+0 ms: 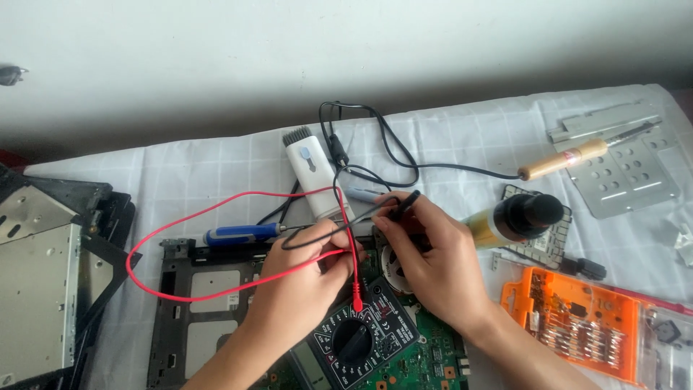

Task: Using a digital multimeter to test components and circuits on a laptop motherboard during a diagnostic repair.

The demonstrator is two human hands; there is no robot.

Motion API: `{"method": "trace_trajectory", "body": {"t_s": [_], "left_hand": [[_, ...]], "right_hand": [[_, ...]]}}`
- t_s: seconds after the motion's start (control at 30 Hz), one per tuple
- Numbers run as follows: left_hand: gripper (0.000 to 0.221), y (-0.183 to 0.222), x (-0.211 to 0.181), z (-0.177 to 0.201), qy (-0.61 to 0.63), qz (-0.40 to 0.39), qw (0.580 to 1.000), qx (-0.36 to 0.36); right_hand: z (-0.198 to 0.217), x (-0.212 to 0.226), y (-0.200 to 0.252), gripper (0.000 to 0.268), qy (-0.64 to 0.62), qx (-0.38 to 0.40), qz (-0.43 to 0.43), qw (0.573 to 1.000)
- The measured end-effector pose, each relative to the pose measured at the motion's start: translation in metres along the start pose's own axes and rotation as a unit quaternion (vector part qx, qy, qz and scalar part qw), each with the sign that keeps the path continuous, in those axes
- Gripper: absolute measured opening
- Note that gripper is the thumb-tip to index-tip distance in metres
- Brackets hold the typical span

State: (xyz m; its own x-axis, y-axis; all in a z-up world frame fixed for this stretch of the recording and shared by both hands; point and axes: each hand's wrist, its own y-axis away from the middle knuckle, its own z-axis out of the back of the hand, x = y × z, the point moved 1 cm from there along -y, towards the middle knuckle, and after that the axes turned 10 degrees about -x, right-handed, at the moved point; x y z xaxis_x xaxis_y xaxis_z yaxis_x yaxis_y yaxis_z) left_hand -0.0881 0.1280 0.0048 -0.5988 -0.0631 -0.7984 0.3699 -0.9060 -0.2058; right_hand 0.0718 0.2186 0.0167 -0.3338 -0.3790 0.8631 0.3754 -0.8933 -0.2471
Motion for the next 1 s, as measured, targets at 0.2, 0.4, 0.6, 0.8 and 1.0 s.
{"method": "trace_trajectory", "body": {"t_s": [0.2,0.4,0.6,0.8,1.0], "left_hand": [[0.008,-0.0008,-0.0032,0.0,0.007,0.115,0.993,0.026],[0.011,0.001,-0.0019,0.0002,0.034,0.068,0.997,0.017],[0.008,0.0036,0.0012,-0.0031,0.013,0.016,1.0,-0.01],[0.009,0.0036,0.0036,-0.0051,0.01,0.01,1.0,-0.015],[0.007,0.0021,0.0014,-0.0033,0.02,-0.004,1.0,-0.01]], "right_hand": [[-0.0018,-0.0029,0.0057,0.018,0.033,0.006,0.092,0.995],[-0.0007,-0.0025,0.0036,0.018,0.015,-0.008,0.047,0.999],[0.0006,-0.0026,0.0007,0.016,0.011,0.006,0.041,0.999],[0.001,-0.0001,0.0008,0.022,0.011,0.007,0.021,1.0],[0.0004,-0.0006,0.0018,0.026,0.013,0.001,0.007,1.0]]}}
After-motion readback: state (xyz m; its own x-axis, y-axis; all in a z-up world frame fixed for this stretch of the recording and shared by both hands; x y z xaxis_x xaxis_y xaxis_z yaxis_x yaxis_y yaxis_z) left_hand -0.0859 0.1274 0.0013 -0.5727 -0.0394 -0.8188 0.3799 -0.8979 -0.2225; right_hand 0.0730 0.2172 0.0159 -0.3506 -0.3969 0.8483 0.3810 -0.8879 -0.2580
